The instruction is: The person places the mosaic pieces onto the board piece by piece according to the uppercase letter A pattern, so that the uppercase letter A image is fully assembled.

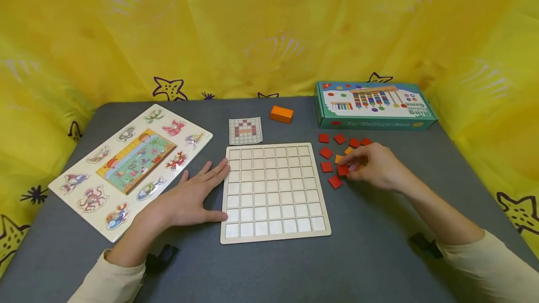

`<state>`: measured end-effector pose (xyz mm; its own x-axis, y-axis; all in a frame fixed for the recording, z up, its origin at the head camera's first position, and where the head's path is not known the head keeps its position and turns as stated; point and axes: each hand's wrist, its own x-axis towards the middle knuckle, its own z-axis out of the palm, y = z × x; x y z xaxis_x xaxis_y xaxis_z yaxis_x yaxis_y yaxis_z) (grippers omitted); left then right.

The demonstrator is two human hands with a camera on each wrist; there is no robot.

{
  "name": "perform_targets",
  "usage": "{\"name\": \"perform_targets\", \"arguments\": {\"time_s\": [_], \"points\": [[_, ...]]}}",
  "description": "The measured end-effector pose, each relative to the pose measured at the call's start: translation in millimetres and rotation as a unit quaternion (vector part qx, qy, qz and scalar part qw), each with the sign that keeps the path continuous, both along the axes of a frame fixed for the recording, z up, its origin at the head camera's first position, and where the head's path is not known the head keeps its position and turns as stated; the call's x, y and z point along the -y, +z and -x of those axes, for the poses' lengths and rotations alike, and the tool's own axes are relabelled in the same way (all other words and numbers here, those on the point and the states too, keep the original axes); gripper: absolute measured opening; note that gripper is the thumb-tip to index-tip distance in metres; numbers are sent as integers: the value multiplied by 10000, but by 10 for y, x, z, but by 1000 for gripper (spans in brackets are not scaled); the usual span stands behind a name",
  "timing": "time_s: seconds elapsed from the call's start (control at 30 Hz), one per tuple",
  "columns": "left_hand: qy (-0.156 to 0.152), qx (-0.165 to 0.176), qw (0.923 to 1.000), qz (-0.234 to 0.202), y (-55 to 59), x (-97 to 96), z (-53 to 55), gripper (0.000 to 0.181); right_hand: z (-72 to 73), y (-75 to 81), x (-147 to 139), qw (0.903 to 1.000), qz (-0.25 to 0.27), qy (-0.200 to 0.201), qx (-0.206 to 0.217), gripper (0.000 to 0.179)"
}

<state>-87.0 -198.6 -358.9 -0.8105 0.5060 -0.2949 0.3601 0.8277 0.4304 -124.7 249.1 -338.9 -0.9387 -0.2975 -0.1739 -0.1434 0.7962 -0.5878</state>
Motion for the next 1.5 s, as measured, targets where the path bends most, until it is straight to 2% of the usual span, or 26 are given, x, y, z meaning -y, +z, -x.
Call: {"name": "perform_targets", "arguments": {"time_s": [0.43, 0.73, 0.97, 1.2, 1.5], "points": [[-2, -17, 10000, -9, -1, 1, -3, 107, 158, 22, 324, 9992, 364, 133, -18, 24], [-16, -6, 10000, 27, -15, -7, 4, 108, 314, 11, 563, 9984, 546, 96, 144, 24], [-49, 33, 10000, 60, 8, -13, -1, 108, 429, 14, 755, 9975, 632, 292, 82, 24], [-79, 28, 9999, 84, 17, -14, 3, 108, 524, 38, 963, 9966, 695, 408, 187, 26], [-92, 3, 9999, 75, 11, -5, 4, 108, 666, -16, 1243, 9949, 729, 620, 334, 28]]}}
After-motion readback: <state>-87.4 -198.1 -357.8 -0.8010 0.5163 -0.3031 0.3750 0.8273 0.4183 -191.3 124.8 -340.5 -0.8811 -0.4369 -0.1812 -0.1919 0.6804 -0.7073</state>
